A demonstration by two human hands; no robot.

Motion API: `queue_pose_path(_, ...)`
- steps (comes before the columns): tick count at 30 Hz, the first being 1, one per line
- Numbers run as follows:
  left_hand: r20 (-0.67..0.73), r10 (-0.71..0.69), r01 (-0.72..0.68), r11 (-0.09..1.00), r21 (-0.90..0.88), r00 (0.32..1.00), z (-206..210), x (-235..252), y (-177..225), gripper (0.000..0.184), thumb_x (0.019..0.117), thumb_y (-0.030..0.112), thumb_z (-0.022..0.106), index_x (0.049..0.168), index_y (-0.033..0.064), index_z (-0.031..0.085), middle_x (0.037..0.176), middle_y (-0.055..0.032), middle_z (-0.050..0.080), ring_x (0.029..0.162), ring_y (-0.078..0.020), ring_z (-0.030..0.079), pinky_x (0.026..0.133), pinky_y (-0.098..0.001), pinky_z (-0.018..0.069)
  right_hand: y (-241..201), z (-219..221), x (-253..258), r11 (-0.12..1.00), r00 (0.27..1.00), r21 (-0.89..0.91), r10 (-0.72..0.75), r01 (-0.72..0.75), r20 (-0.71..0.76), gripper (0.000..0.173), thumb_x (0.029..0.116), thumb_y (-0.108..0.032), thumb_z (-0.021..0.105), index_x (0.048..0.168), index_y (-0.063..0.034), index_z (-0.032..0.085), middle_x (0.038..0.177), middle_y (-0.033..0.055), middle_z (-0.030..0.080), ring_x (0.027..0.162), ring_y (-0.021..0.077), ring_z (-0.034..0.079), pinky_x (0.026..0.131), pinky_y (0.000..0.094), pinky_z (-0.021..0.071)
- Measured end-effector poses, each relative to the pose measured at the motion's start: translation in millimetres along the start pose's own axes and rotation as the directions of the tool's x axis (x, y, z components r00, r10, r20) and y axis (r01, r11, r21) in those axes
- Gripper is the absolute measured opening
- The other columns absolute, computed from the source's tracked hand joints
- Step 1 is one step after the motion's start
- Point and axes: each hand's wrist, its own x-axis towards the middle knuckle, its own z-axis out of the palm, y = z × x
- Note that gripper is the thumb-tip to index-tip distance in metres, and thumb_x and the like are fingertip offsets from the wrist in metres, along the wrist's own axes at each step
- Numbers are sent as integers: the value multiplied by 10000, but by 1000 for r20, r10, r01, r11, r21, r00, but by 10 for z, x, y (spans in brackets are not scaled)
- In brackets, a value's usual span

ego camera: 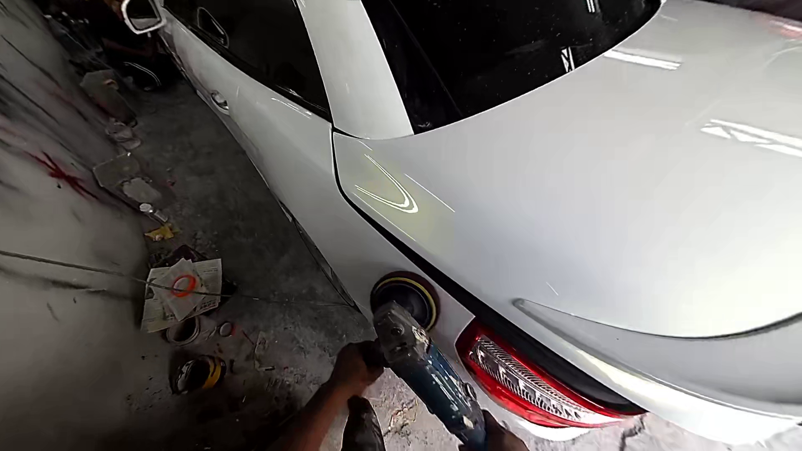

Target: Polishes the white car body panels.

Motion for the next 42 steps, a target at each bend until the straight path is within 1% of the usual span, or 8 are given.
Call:
queue_pose_path(5, -161, -128, 128, 992, -15, 979, -1098, 441, -306, 304, 866, 245, 792, 1044, 8, 725, 954, -156, 729, 917, -285, 711, 881, -520, 567, -1378, -386, 438, 995, 999, -80, -54, 53, -7, 537, 834, -418, 724, 1223, -56, 644, 1045, 180, 731, 1012, 385, 709, 857, 617, 545)
queue_pose_path(9, -236, -100, 120, 990, 73, 967, -1491, 574, -329, 263, 872, 231, 816, 974, 9, 719, 867, -152, 710, 839, -290, 700, 810, -550, 566, -1646, -404, 632, 995, 995, -10, -100, 100, -15, 496, 834, -431, 699, 1182, -81, 652, 1046, 147, 731, 1031, 351, 704, 876, 594, 541)
queue_pose_path(15, 77, -104, 79, 959, 274, 992, -967, 124, 218, 321, 869, 332, 777, 1016, 48, 743, 944, -138, 740, 934, -297, 718, 882, -546, 562, -593, 196, 243, 978, 1000, 207, 2, 0, -11, 632, 809, -444, 778, 1297, -74, 621, 1092, 160, 729, 1040, 350, 705, 915, 597, 546)
queue_pose_path(19, 403, -67, -115, 904, 412, 913, -529, -95, 744, 453, 906, 477, 669, 1111, 76, 726, 1056, -160, 736, 1049, -341, 699, 933, -593, 529, 68, 610, -255, 914, 995, 397, 102, -89, -12, 706, 798, -457, 820, 1336, -49, 615, 1109, 187, 737, 1064, 352, 712, 961, 592, 534)
queue_pose_path(25, 588, -9, -281, 872, 400, 809, -372, 13, 764, 431, 907, 447, 630, 1101, 68, 697, 1049, -179, 722, 1038, -368, 689, 884, -615, 522, 234, 824, -444, 840, 988, 541, 124, -53, -96, 739, 757, -449, 835, 1314, -12, 622, 1098, 171, 747, 1058, 304, 723, 974, 566, 542)
queue_pose_path(31, 515, 5, -257, 871, 419, 857, -1326, 594, 259, 405, 903, 417, 648, 1089, 62, 707, 1057, -176, 724, 1047, -354, 686, 916, -603, 514, -723, 915, 347, 886, 984, 464, 99, -20, -146, 652, 809, -479, 783, 1303, -78, 638, 1073, 149, 750, 1026, 310, 727, 932, 585, 546)
queue_pose_path(36, 411, -5, -168, 908, 383, 912, -2421, 1241, -388, 361, 868, 386, 721, 1083, 96, 740, 1051, -124, 741, 1032, -283, 705, 934, -552, 544, -2102, 740, 1003, 930, 992, 360, 106, -76, -63, 741, 821, -494, 777, 1403, -82, 575, 1175, 182, 722, 1126, 359, 690, 983, 602, 517)
queue_pose_path(42, 233, 51, -146, 898, 415, 971, -3646, 1854, -865, 339, 856, 350, 770, 1016, 54, 737, 943, -124, 741, 920, -266, 722, 875, -514, 571, -3555, 282, 1413, 936, 994, 341, 105, -85, -40, 542, 826, -386, 731, 1271, -97, 620, 1113, 176, 717, 1074, 378, 689, 906, 635, 525)
